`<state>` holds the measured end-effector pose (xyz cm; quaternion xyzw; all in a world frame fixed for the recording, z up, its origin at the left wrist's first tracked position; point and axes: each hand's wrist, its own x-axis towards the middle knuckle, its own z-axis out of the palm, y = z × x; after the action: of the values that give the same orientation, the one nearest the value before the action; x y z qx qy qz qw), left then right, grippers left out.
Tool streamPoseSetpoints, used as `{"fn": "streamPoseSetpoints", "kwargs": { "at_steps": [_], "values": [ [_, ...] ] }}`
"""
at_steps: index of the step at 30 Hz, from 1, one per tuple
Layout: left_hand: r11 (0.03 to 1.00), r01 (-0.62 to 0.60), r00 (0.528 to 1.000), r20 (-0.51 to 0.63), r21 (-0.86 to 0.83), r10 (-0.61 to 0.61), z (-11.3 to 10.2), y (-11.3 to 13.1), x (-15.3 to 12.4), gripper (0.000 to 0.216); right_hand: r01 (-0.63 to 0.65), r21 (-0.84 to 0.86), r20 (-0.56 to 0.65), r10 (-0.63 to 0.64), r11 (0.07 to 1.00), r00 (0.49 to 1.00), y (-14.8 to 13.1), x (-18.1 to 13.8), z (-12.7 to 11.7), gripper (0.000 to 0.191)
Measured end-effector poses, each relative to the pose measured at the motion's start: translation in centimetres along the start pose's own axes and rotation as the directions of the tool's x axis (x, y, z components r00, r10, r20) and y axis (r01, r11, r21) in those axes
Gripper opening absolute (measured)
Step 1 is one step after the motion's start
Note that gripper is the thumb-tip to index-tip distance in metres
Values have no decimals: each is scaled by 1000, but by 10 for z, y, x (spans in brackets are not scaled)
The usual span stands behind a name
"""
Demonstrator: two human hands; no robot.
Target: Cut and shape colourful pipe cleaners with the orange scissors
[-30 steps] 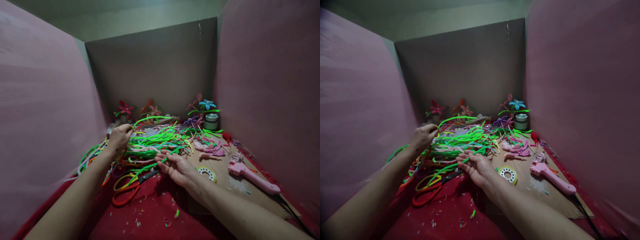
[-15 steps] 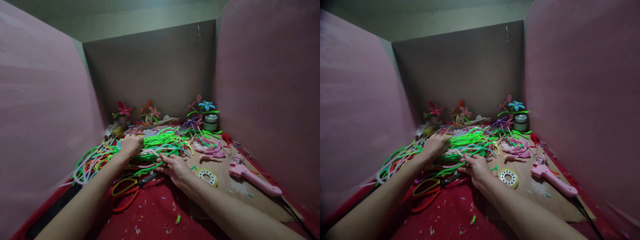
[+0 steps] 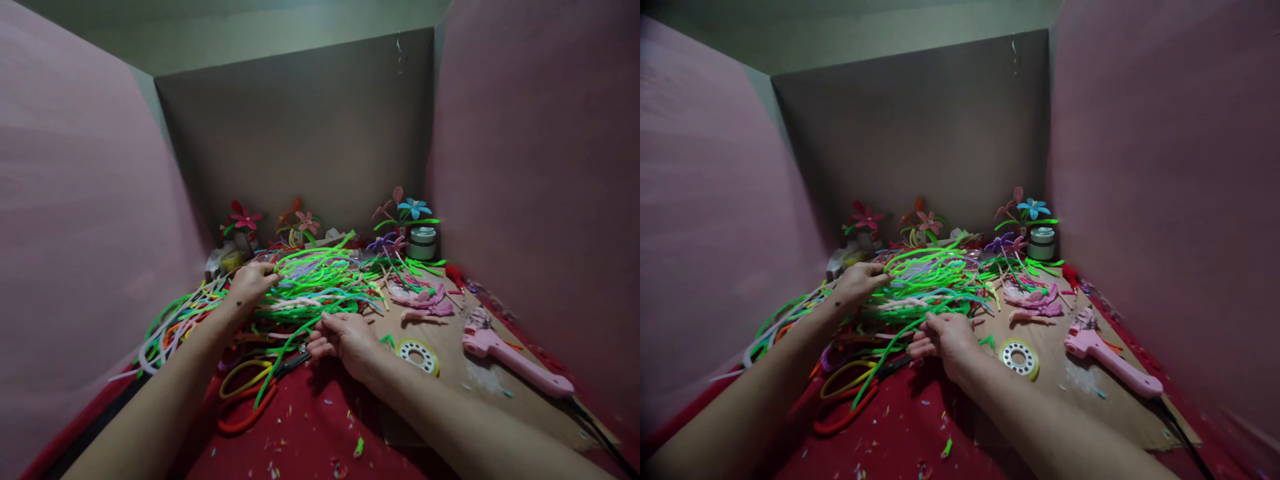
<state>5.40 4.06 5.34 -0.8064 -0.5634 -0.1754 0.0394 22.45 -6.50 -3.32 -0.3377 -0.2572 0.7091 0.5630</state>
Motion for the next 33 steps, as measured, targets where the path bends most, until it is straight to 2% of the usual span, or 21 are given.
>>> {"fn": "streamPoseSetpoints", "kwargs": {
  "at_steps": [5,7,9,12,16,18,20,25,27,33],
  "values": [
    [1000,0,997,-80,17,2,-1,5,-6,34,-27,23,120,24,999,993,-3,-5,-1,24],
    [998,5,988,-154,59,4,0,8,-11,35,-20,43,152,13,999,988,-4,-7,-2,21],
    [990,-20,960,-274,137,57,4,11,-18,35,4,51,189,-14,999,982,-5,-9,-2,17],
    [966,-126,882,-419,227,214,13,12,-32,31,56,62,240,-70,996,968,-8,-10,0,24],
    [908,-327,816,-407,262,411,24,11,-51,26,86,96,202,-104,992,974,-17,-8,10,38],
    [866,-429,789,-361,256,497,28,10,-58,21,93,142,174,-118,985,978,-20,-5,15,30],
    [845,-481,777,-332,233,534,31,8,-61,19,118,151,141,-139,981,980,-20,-1,18,20],
    [809,-513,773,-256,286,580,39,-1,-57,21,173,193,-6,-175,966,985,-16,3,12,16],
    [816,-477,783,-264,326,563,41,-8,-52,21,193,184,-7,-195,964,981,-16,3,8,16],
    [907,-320,877,-276,274,393,46,-35,-45,24,216,227,-48,-211,950,976,-24,1,-2,18]
  ]
}}
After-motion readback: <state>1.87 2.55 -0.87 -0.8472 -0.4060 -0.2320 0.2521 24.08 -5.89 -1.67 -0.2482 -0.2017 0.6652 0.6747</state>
